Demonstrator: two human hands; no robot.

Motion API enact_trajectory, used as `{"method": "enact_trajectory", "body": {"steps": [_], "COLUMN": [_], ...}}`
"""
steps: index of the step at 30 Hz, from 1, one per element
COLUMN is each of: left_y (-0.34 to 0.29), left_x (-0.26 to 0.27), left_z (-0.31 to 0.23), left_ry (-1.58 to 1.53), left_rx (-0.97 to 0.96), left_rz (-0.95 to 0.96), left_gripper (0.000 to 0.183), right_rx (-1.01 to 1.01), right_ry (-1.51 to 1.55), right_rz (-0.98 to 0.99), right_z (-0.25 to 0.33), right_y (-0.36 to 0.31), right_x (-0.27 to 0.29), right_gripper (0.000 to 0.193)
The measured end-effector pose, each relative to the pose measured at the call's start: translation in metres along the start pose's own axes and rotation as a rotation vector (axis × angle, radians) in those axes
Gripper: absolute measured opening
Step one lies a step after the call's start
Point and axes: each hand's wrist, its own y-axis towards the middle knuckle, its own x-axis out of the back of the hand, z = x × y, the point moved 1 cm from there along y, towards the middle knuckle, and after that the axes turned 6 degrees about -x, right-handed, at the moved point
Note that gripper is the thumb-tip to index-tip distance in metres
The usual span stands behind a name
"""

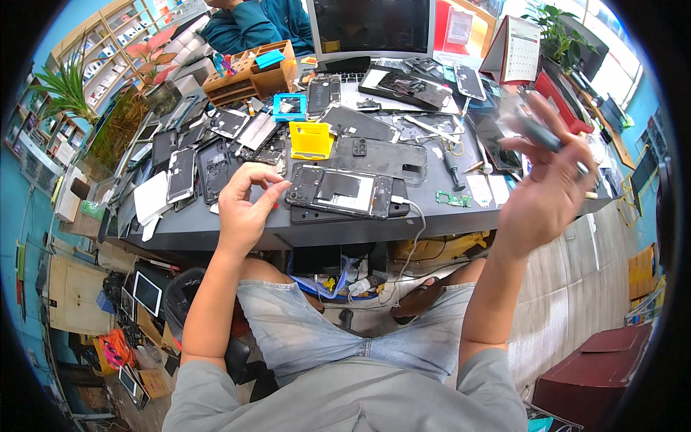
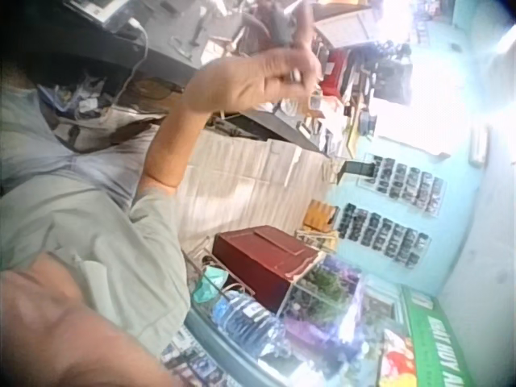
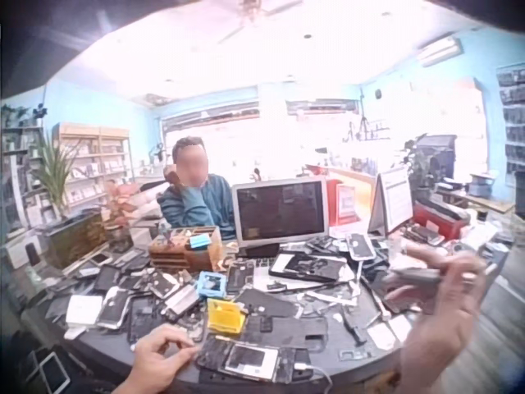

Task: The person is repairing a mobile phone on a cluttered workbench. They use a screwdriver to remove screws, handle small components, and connect a charging cable to test the device.

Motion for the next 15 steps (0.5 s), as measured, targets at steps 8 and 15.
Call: {"method": "enact_trajectory", "body": {"steps": [8, 15], "left_y": [0.001, 0.004], "left_x": [-0.003, -0.004], "left_z": [-0.007, -0.009], "left_ry": [-0.016, 0.007], "left_rx": [0.014, 0.014], "left_rz": [0.012, 0.024], "left_gripper": [0.015, 0.015], "right_rx": [0.464, 0.425], "right_ry": [-0.061, -0.076], "right_rz": [-0.07, -0.173], "right_z": [0.036, 0.021], "right_y": [-0.006, -0.024], "right_x": [0.028, 0.036], "right_gripper": [0.045, 0.046]}}
